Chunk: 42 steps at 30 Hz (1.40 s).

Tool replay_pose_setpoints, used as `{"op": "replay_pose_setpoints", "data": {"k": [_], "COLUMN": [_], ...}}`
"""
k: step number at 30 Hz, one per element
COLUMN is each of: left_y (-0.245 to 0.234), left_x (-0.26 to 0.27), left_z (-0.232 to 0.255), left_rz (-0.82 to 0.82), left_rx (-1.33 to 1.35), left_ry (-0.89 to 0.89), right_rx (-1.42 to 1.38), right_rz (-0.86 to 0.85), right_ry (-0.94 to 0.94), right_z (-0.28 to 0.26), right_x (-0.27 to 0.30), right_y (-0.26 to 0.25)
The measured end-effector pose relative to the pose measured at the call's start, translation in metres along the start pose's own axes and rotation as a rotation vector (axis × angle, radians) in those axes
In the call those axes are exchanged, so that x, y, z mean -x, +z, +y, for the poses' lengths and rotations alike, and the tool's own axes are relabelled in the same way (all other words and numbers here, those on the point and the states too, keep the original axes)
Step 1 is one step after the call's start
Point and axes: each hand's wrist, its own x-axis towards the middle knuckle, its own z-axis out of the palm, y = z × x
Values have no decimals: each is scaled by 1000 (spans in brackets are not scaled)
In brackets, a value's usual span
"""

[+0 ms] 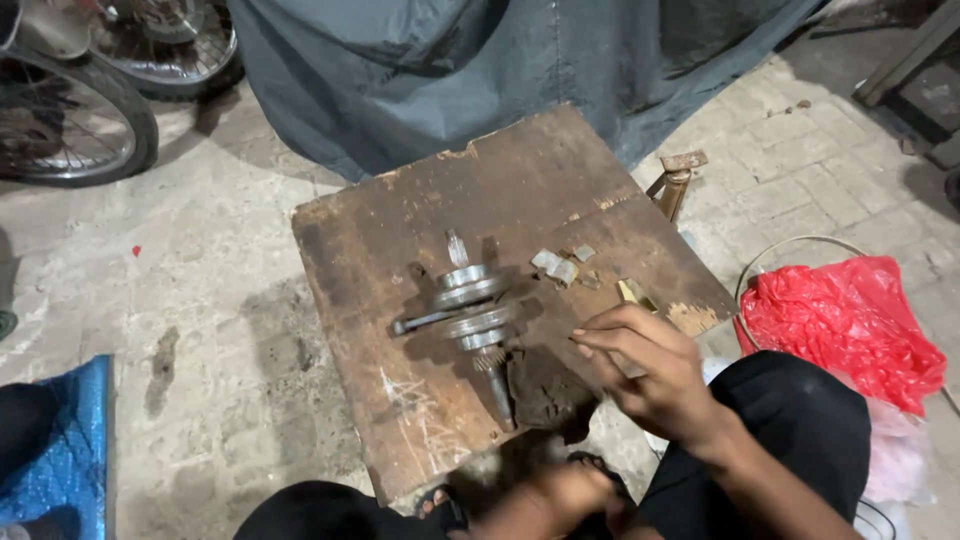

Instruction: The person sits on the floor and uses a small metal file to smooth the surfaces of a crankshaft placed on a wooden stool. They rotate the crankshaft by hand to access different areas and continue filing throughout the clip.

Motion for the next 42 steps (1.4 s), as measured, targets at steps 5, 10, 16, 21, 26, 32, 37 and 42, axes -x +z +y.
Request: {"op": "replay_pose_setpoints", "data": {"k": [5,10,16,21,26,32,37,42], "left_y": [93,97,100,100,99,124,153,179], "left_x": [-120,-109,-84,-39,7,29,41,46], "left_z": [-101,-77,-36,-9,-7,-14,-15,-11], "left_rz": [26,29,36,50,66,83,119,136], "left_rx": [-58,-150,-251,-314,-379,-462,-511,-586], "left_ry": [16,19,33,31,25,25,15,22], "right_rx": [149,2,49,50,102,96,97,134], "right_rz": [-17,88,2,-100,-206,-285,-344,-368], "right_ry": [-141,-239,-249,-268,-320,-367,-395,-387], "right_z": [-8,-5,4,6,14,11,19,22], "right_x": [-7,-30,-38,-52,-60,-71,-70,-68], "right_y": [-27,-37,-50,-53,-47,-43,-38,-39]}}
